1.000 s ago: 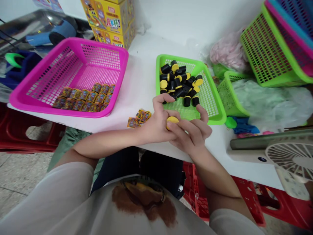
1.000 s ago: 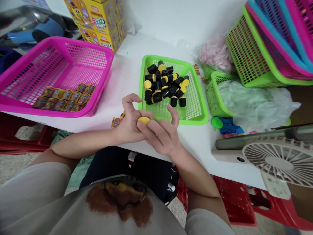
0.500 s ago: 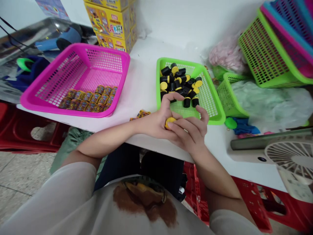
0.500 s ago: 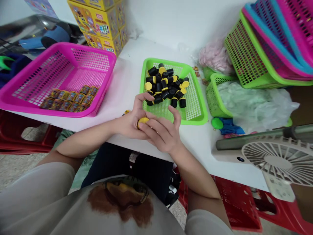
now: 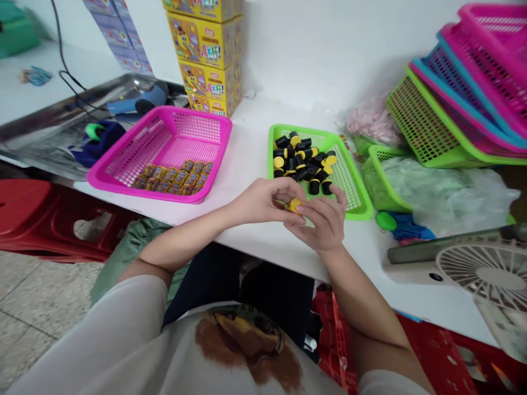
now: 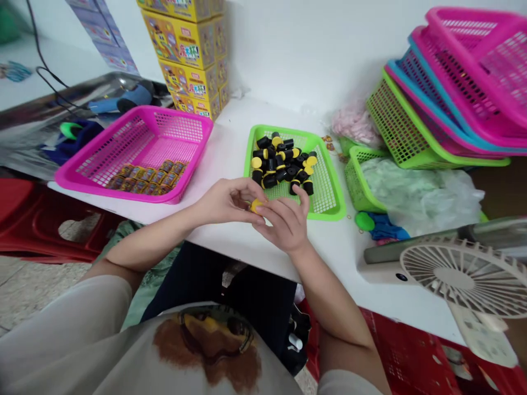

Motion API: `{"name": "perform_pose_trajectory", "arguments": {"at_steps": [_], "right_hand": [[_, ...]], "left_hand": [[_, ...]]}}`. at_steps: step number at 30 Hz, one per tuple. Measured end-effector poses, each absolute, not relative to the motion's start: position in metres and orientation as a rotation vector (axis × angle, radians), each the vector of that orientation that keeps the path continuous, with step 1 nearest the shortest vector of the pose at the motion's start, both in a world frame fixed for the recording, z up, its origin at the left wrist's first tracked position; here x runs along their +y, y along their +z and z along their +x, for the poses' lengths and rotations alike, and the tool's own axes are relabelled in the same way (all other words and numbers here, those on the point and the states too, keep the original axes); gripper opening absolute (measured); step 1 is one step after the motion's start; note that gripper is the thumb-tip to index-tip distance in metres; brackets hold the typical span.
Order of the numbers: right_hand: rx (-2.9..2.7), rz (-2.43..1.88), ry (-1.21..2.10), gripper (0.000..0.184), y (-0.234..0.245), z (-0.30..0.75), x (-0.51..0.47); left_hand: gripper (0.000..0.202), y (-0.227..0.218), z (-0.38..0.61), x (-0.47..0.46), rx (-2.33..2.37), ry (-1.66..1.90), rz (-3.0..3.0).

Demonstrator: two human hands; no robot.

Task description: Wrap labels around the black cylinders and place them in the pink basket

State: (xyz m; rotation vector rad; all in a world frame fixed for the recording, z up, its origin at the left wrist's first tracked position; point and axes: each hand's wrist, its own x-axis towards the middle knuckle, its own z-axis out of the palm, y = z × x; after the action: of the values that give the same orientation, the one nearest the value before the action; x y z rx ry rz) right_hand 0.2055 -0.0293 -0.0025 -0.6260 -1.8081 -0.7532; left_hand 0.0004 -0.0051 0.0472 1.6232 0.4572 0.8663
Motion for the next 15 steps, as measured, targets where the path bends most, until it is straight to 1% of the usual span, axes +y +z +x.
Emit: {"name": "perform_pose_trajectory", "arguments": {"at_steps": [3,6,9,11,12,13,15], "right_hand": [[-1.839,-0.63,-0.731,0.027,-0.008,0.202,-0.031],[-1.882,-0.654,-0.7,0.026,-0.014,0.198,-0.033],[-1.926,-0.641,-0.564,0.038,-0.012,0.203,-0.034],[-1.941,-0.703,-0.394,0.045,-0.001,0.218,-0.03],[-1.944,-0.797,-0.294,0.045,0.006,0.227,-0.024],[-1.907,-1.004,-0.179,0.04,0.015,0.238,-0.016],[-1.903,-1.541,0.064,0.028,0.029,0.258,0.009]], "left_hand": [[0.046,0.042,-0.005,-0.012,0.486,0.867,1.556],[0.047,0.036,-0.009,-0.017,0.511,0.873,1.512],[0.047,0.038,-0.018,-0.022,0.545,0.882,1.537],[0.044,0.046,-0.033,-0.026,0.605,0.881,1.609],[0.042,0.052,-0.043,-0.027,0.66,0.876,1.669],[0.04,0.06,-0.056,-0.027,0.732,0.867,1.739],[0.038,0.079,-0.088,-0.021,0.924,0.852,1.892]]}}
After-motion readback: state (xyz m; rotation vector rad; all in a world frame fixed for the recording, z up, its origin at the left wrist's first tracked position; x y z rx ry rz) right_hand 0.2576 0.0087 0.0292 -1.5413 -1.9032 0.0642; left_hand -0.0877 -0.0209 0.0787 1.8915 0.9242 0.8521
